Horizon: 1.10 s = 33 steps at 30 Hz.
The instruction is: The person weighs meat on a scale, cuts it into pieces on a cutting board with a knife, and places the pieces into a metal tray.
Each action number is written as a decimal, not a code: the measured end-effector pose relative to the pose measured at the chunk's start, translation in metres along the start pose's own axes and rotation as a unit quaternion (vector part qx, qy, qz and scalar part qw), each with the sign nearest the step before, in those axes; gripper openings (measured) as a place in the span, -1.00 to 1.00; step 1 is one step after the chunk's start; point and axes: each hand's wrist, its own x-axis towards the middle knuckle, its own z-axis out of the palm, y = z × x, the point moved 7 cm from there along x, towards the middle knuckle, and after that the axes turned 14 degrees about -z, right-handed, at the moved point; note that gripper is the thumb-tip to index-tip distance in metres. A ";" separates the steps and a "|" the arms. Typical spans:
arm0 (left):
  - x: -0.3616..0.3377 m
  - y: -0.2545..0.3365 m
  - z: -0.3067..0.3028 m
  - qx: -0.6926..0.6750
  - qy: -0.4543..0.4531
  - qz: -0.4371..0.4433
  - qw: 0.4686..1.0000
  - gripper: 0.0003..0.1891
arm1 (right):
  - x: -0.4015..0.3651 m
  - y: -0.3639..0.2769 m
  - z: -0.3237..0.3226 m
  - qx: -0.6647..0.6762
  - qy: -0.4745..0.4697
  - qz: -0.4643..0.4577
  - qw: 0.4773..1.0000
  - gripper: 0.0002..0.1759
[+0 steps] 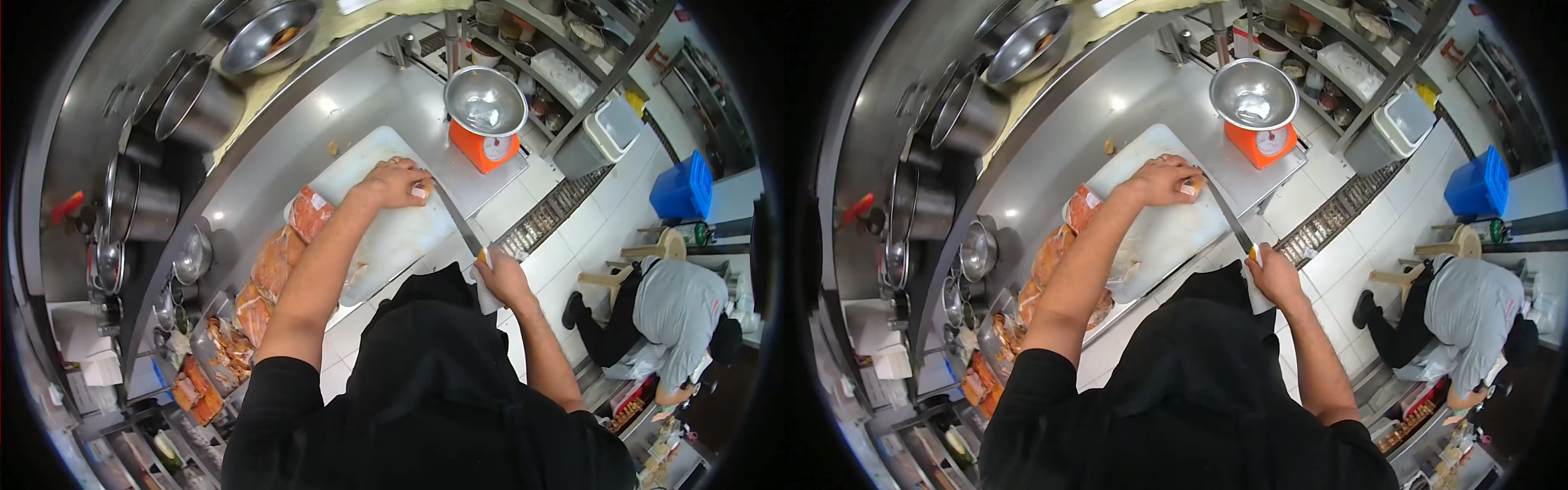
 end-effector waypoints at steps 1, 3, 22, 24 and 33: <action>-0.002 -0.001 -0.005 0.017 -0.003 -0.031 0.999 -0.21 | 0.001 0.005 0.001 -0.001 -0.007 -0.003 1.000 -0.58; -0.003 -0.017 0.004 -0.026 0.002 -0.056 0.998 -0.23 | 0.005 0.011 -0.001 0.011 -0.013 -0.015 1.000 -0.58; -0.078 -0.109 0.012 -0.364 0.412 -0.313 0.774 -0.62 | 0.047 0.003 -0.003 0.023 -0.080 -0.074 0.994 -0.56; -0.101 -0.129 0.007 -0.488 0.399 -0.337 0.700 -0.64 | 0.046 -0.002 -0.003 0.031 -0.077 -0.062 0.995 -0.55; -0.380 -0.234 0.044 -0.595 0.622 -0.307 0.406 -0.77 | 0.067 -0.002 0.021 -0.004 -0.073 -0.088 0.993 -0.58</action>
